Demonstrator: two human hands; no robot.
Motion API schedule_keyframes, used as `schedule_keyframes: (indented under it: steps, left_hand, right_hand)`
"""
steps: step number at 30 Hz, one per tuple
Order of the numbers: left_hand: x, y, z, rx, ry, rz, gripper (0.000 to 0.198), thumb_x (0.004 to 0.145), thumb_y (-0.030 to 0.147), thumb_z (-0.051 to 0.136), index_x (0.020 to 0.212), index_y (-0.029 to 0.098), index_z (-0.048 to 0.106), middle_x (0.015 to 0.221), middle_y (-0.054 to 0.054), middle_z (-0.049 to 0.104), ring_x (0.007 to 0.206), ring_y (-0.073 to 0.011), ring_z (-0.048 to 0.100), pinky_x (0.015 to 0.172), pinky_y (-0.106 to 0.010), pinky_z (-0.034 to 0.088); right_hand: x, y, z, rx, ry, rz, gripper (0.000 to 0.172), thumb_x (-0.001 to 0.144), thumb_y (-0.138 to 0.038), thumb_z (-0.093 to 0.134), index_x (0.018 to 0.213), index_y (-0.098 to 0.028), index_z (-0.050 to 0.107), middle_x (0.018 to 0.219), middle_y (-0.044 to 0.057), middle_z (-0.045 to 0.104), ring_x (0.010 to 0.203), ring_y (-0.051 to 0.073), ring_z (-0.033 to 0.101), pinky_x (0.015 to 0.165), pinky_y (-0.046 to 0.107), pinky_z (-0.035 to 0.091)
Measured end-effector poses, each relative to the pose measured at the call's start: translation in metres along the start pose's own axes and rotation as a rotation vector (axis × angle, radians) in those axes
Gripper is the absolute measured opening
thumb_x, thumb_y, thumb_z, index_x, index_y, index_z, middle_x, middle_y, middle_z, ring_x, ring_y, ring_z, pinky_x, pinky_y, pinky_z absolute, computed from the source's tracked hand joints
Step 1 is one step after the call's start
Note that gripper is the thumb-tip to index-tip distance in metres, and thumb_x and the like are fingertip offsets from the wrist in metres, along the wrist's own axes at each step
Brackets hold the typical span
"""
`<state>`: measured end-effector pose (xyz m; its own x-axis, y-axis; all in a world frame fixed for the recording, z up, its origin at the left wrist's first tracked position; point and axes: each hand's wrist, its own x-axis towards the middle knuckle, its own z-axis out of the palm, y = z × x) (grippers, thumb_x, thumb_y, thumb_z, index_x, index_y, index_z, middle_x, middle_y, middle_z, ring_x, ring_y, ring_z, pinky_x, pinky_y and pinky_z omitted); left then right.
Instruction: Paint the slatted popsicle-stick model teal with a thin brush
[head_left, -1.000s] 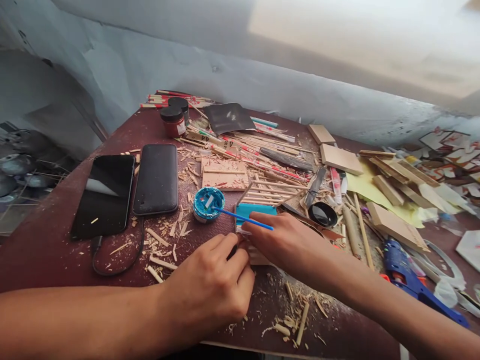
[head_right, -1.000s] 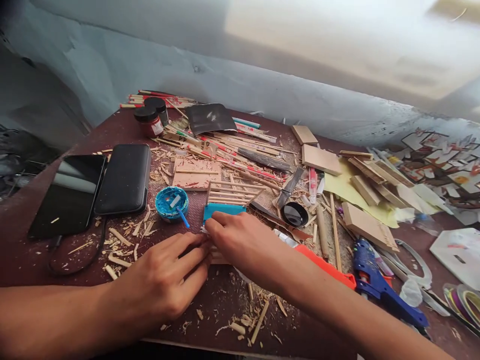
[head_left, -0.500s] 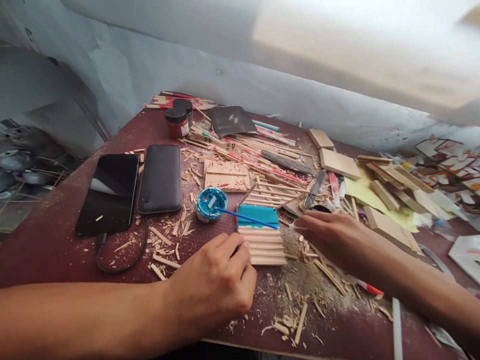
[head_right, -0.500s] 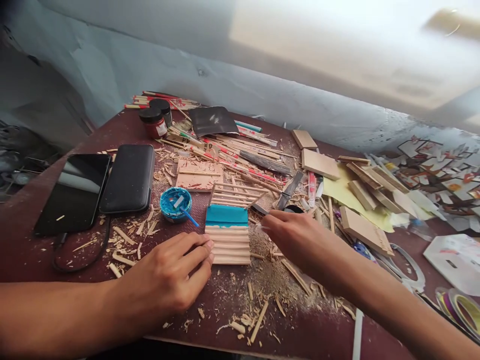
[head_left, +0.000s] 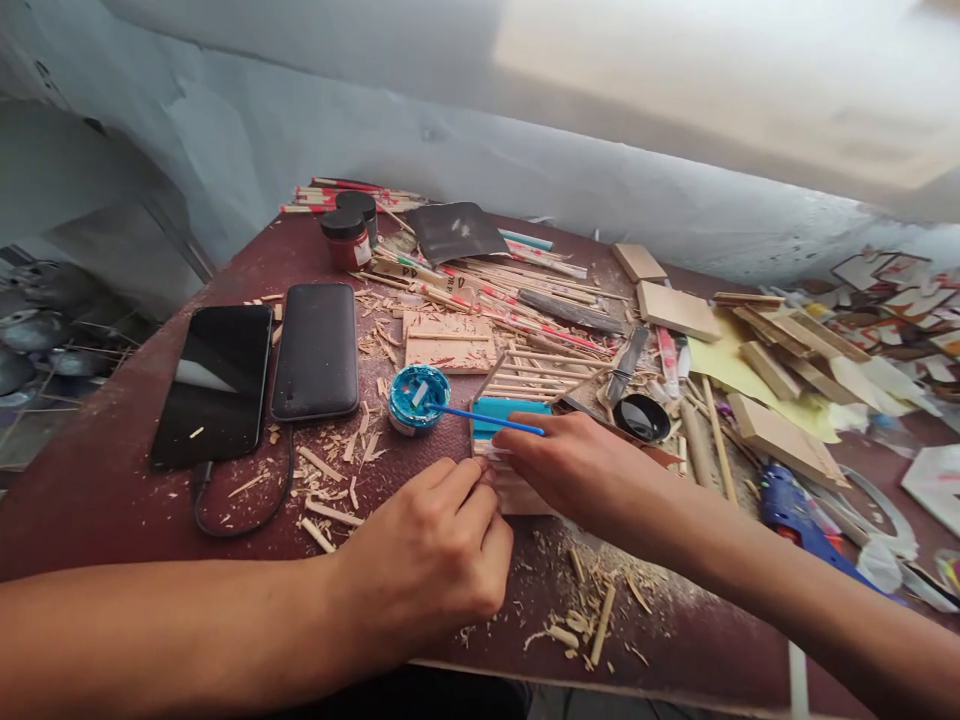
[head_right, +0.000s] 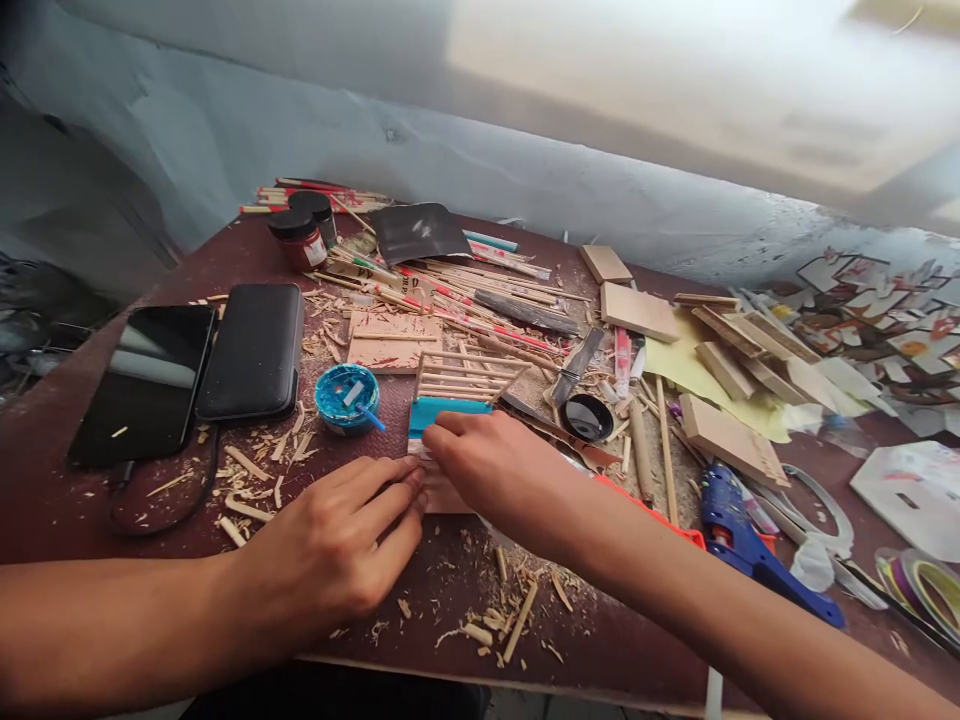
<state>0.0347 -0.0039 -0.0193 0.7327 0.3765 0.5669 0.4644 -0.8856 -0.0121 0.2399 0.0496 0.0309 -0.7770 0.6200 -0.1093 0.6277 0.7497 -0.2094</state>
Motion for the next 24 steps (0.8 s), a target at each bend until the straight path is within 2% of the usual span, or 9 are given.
schedule_keyframes:
  steps: [2,6,9,11,12,16,18,21,24]
  left_hand:
    - [-0.001,0.000,0.001,0.002,0.000,-0.004,0.014,0.092,0.003,0.061,0.088,0.005,0.074,0.090,-0.019,0.077,0.085,-0.0311,0.075,0.067,-0.039,0.063]
    - [-0.002,0.000,0.001,-0.014,-0.009,-0.007,0.013,0.091,0.002,0.062,0.091,0.004,0.075,0.095,-0.020,0.078,0.087,-0.0313,0.076,0.068,-0.039,0.064]
    - [-0.001,0.000,0.001,-0.016,0.005,-0.003,0.014,0.091,0.002,0.062,0.092,0.003,0.076,0.094,-0.019,0.078,0.087,-0.0317,0.076,0.069,-0.040,0.064]
    - [-0.001,0.000,0.001,0.003,0.012,0.007,0.016,0.092,0.003,0.061,0.092,0.002,0.077,0.093,-0.019,0.079,0.088,-0.0321,0.077,0.070,-0.041,0.065]
    - [0.000,0.000,0.001,0.014,0.016,0.014,0.017,0.093,0.003,0.060,0.092,0.002,0.077,0.094,-0.020,0.079,0.088,-0.0322,0.077,0.071,-0.041,0.066]
    - [0.000,0.001,-0.001,0.038,0.018,0.022,0.019,0.094,0.002,0.059,0.093,0.001,0.078,0.094,-0.020,0.079,0.091,-0.0336,0.078,0.074,-0.042,0.067]
    - [-0.001,0.003,-0.001,0.045,0.005,0.019,0.019,0.094,0.002,0.059,0.092,0.002,0.078,0.090,-0.019,0.079,0.090,-0.0341,0.079,0.073,-0.042,0.067]
    - [-0.001,0.004,-0.001,0.058,0.007,0.015,0.019,0.095,0.002,0.059,0.092,0.001,0.078,0.094,-0.021,0.080,0.092,-0.0342,0.079,0.075,-0.041,0.067]
    - [-0.001,0.004,0.000,0.064,0.018,0.009,0.019,0.097,0.003,0.059,0.097,0.000,0.077,0.099,-0.021,0.080,0.096,-0.0338,0.080,0.079,-0.041,0.067]
  right_hand:
    - [-0.017,0.013,-0.002,-0.017,0.005,0.002,0.023,0.099,-0.002,0.050,0.086,-0.015,0.063,0.079,0.004,0.063,0.059,0.012,0.048,0.057,0.030,0.030]
    - [-0.059,0.040,-0.011,-0.111,-0.029,0.108,0.030,0.101,-0.004,0.047,0.081,-0.018,0.065,0.074,0.003,0.062,0.057,0.014,0.053,0.057,0.031,0.032]
    - [-0.074,0.039,-0.021,-0.124,0.099,0.155,0.028,0.106,-0.012,0.047,0.087,-0.017,0.067,0.072,0.003,0.062,0.057,0.014,0.055,0.057,0.031,0.035]
    - [-0.065,0.027,-0.021,-0.092,0.200,0.126,0.026,0.108,-0.016,0.048,0.092,-0.016,0.068,0.077,0.004,0.065,0.059,0.014,0.055,0.058,0.031,0.036]
    - [-0.056,0.020,-0.018,-0.062,0.196,0.099,0.024,0.108,-0.014,0.048,0.093,-0.016,0.067,0.078,0.004,0.065,0.060,0.014,0.056,0.059,0.030,0.036]
    - [-0.011,-0.003,-0.001,-0.079,0.044,-0.009,0.022,0.099,-0.002,0.050,0.088,-0.016,0.062,0.081,0.003,0.064,0.057,0.012,0.046,0.056,0.031,0.029]
    - [0.002,-0.005,0.005,-0.116,0.028,-0.081,0.018,0.097,-0.002,0.053,0.090,-0.016,0.061,0.082,0.003,0.063,0.059,0.013,0.045,0.056,0.032,0.027]
    - [-0.003,0.004,0.006,-0.124,0.008,-0.098,0.018,0.095,0.000,0.053,0.094,-0.016,0.060,0.085,0.003,0.063,0.060,0.014,0.046,0.058,0.033,0.027]
    - [-0.031,0.023,0.001,-0.105,-0.003,-0.022,0.022,0.095,0.002,0.050,0.090,-0.018,0.059,0.084,0.002,0.062,0.059,0.013,0.047,0.059,0.032,0.029]
